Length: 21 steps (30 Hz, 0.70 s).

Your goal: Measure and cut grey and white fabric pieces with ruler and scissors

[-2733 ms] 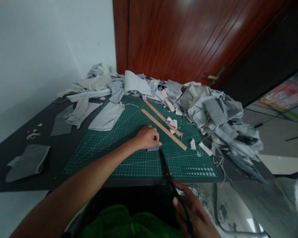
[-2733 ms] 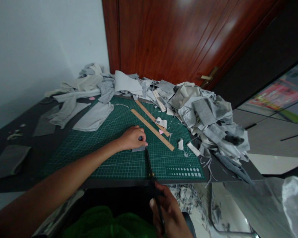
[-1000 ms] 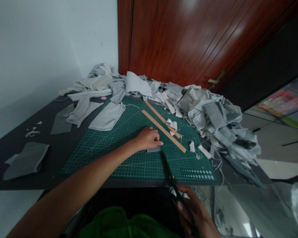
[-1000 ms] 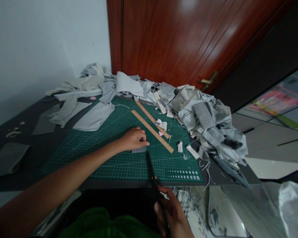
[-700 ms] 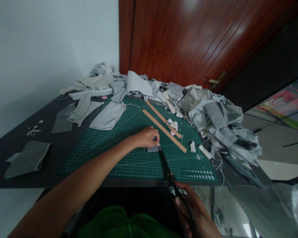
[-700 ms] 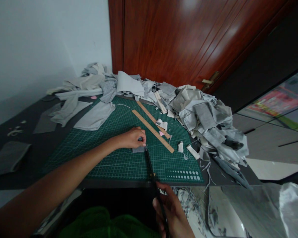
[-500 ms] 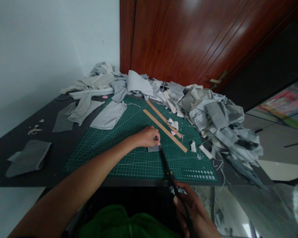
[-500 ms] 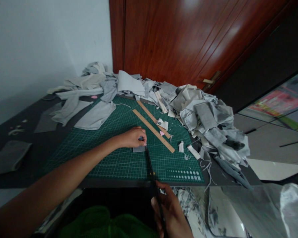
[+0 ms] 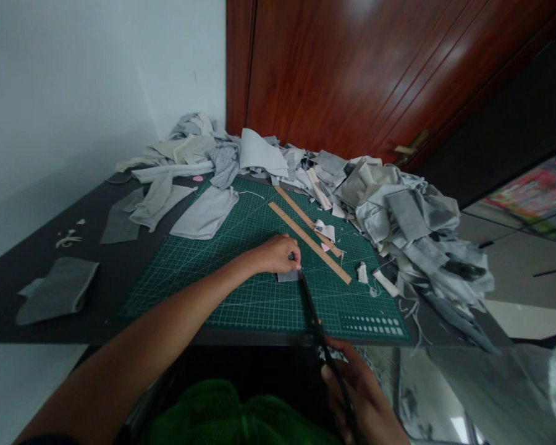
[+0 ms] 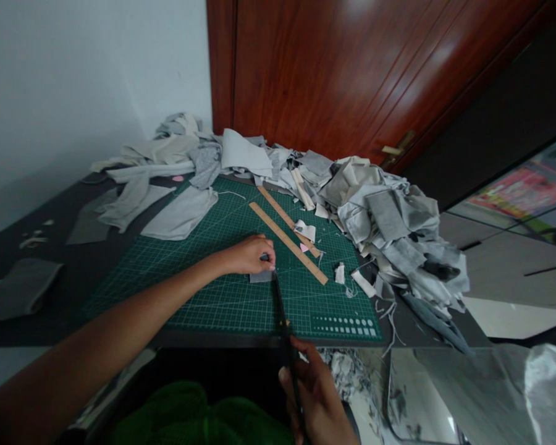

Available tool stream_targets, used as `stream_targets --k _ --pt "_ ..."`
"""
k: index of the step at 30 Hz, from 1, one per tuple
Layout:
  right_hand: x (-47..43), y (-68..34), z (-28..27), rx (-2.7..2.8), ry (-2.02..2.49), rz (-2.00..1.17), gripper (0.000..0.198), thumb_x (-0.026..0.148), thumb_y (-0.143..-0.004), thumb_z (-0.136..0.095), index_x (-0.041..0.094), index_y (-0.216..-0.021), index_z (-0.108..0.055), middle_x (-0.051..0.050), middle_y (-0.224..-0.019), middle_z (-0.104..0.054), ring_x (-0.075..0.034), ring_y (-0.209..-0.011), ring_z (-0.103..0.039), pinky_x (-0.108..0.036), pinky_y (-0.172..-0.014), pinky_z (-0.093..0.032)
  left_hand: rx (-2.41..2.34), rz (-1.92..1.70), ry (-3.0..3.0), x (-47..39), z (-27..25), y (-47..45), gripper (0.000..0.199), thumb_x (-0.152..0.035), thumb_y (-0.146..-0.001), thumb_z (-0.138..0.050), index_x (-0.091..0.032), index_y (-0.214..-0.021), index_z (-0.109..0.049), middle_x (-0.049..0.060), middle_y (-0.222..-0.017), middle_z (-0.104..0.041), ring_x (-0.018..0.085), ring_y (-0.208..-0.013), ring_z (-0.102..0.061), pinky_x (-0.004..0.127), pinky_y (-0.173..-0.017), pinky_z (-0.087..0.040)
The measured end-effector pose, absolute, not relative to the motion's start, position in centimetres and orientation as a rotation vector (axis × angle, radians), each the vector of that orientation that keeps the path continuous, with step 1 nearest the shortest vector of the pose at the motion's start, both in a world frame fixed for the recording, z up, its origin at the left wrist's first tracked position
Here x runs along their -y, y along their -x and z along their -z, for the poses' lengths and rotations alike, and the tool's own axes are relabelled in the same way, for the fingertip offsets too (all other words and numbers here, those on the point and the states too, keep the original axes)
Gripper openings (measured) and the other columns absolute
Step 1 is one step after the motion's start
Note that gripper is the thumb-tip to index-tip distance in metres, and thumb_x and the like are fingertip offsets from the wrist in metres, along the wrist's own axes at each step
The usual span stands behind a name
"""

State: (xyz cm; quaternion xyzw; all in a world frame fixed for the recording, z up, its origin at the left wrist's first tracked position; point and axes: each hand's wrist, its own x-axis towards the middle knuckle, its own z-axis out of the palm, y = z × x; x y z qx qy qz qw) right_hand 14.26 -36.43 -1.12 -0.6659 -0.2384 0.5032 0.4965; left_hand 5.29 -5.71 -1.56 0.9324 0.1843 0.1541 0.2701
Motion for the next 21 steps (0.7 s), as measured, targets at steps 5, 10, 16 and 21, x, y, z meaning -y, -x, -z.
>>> stream_targets --k 5,10,16,21 --pt "36.43 -14.10 1.13 0.523 1.611 -1.240 0.075 0.064 -0.075 -0.079 0.025 -0.132 -0.050 0.009 -0.063 -0.053 -0.004 -0.038 -0.038 -0.014 -0.033 -0.028 -0.476 -0.422 -2.512 5.58 1.58 -5.22 0.003 -0.022 -0.076 -0.077 -0.022 -0.073 -0.077 0.001 -0.078 -0.069 0.020 -0.085 -0.059 0.031 -0.080 -0.043" --pt "36.39 -14.00 1.15 0.499 1.613 -1.258 0.078 0.065 -0.074 -0.079 0.024 -0.133 -0.050 0.010 -0.061 -0.049 -0.004 -0.038 -0.038 -0.014 -0.033 -0.028 -0.474 -0.425 -2.511 5.56 1.63 -5.16 0.002 -0.022 -0.076 -0.078 -0.022 -0.074 -0.077 0.002 -0.079 -0.070 0.020 -0.087 -0.060 0.031 -0.079 -0.044" --pt "36.78 -13.92 1.48 0.474 1.650 -1.216 0.080 0.066 -0.074 -0.079 0.027 -0.137 -0.048 0.007 -0.069 -0.056 -0.004 -0.041 -0.041 -0.014 -0.034 -0.026 -0.480 -0.428 -2.525 5.63 1.50 -5.14 0.004 -0.023 -0.076 -0.077 -0.022 -0.072 -0.077 0.001 -0.078 -0.071 0.020 -0.086 -0.061 0.031 -0.082 -0.044" --pt "36.76 -13.98 1.41 0.472 1.639 -1.242 0.079 0.065 -0.074 -0.079 0.028 -0.137 -0.048 0.007 -0.070 -0.056 -0.003 -0.039 -0.039 -0.013 -0.034 -0.025 -0.473 -0.438 -2.517 5.62 1.50 -5.12 0.004 -0.024 -0.076 -0.077 -0.022 -0.073 -0.077 0.001 -0.079 -0.071 0.020 -0.087 -0.061 0.031 -0.082 -0.044"
